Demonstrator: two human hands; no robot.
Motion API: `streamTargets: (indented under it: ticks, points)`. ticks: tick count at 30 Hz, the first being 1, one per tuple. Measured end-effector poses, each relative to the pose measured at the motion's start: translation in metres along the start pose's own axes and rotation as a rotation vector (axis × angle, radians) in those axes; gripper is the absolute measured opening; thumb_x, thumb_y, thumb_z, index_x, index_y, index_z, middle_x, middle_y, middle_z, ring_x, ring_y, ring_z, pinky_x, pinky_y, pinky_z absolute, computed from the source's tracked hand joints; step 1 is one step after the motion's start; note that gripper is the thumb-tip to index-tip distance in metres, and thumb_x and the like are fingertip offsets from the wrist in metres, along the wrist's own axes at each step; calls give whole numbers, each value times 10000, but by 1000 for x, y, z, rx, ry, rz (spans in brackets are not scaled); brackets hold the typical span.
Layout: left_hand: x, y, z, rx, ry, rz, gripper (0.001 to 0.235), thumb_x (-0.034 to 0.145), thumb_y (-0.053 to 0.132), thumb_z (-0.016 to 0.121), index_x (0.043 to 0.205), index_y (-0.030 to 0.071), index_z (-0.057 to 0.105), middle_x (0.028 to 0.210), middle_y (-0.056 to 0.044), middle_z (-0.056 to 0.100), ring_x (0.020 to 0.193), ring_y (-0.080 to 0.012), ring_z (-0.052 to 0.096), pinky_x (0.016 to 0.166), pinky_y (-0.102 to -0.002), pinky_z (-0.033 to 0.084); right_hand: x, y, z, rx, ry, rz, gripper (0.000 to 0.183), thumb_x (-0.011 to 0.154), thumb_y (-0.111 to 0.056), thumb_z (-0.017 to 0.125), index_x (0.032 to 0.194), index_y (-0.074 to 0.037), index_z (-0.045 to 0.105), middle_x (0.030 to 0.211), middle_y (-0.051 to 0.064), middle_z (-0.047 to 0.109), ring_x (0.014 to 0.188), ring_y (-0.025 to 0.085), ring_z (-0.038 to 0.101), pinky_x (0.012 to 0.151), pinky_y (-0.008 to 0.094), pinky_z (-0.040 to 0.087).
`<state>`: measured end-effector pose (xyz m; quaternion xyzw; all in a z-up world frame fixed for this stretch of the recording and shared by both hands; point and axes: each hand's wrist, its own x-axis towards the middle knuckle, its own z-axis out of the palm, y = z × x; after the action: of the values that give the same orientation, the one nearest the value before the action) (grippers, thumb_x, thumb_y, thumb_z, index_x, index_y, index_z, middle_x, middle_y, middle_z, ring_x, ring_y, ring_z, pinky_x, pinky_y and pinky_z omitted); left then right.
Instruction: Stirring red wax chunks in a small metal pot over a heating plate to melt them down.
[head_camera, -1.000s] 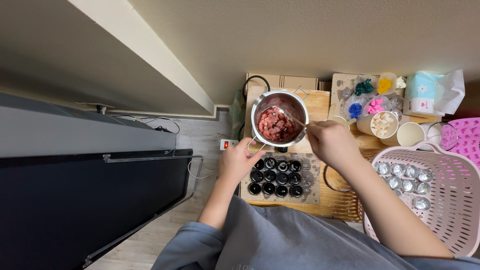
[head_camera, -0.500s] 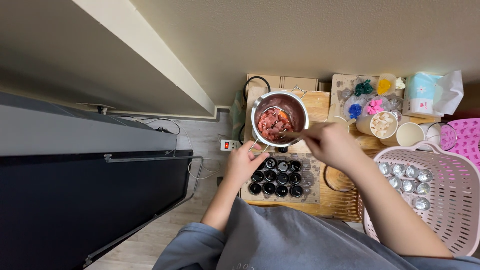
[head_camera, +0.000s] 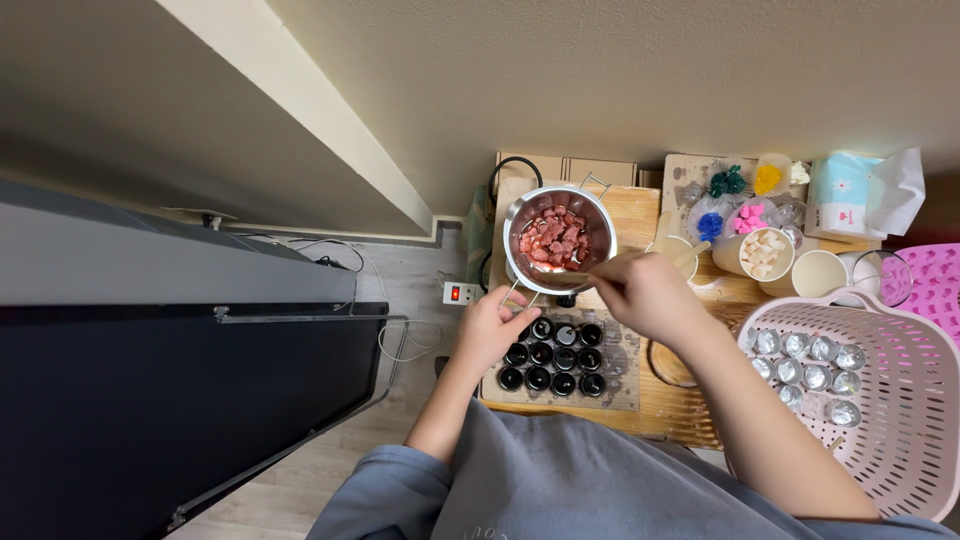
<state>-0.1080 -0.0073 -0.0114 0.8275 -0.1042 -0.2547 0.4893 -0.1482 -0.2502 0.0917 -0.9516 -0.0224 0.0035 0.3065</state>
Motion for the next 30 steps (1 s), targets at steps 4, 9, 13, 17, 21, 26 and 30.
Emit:
streamTargets:
  ticks: [4,9,13,17,21,26,30]
  points:
    - [-1,2,1,40,-13,-22,304,845,355,819,933,95,689,507,-24,580,441,-125,492,463,-328,385,-2,6,8,-40,3,-3,155,829,-117,721,936,-27,787,797,182,725,725,362,695,681,446,559]
    - [-1,2,0,6,-25,-23,297,861,336,811,949,82,683,509,-19,571,448,-115,478,458,-325,378,0,-9,1,-18,7,49,167,832,-124,713,957,-39,785,808,183,724,740,367,697,688,453,560]
    - [1,-7,5,-71,-53,-13,294,871,329,791,965,76,675,522,3,605,457,-86,545,472,-301,429,-1,-3,20,-44,-9,-14,124,842,-120,709,910,-43,779,781,176,719,758,371,695,716,466,556]
    - [3,-12,8,-184,-132,-77,288,910,310,764,995,61,648,556,1,614,465,-71,526,434,-281,404,-4,2,13,-63,142,-19,117,859,-107,694,910,-31,766,797,172,708,753,373,683,706,474,551]
    - [4,-17,12,-266,-180,-113,281,934,299,747,1011,57,627,555,-9,584,422,-74,468,385,-272,356,-6,14,10,-183,217,60,110,893,-110,702,911,-25,770,747,160,683,724,367,664,683,479,535]
    - [-1,-5,9,-282,-191,-140,280,937,299,733,1016,60,612,557,2,574,413,-71,450,377,-281,341,-8,7,11,-199,192,13,114,874,-109,704,912,-28,775,739,149,679,737,361,664,675,474,532]
    - [0,-9,9,-287,-188,-106,281,943,304,733,1018,62,611,558,5,568,405,-77,453,376,-278,337,-13,1,-2,-145,106,17,128,863,-119,701,916,-31,778,751,162,689,739,362,668,680,470,535]
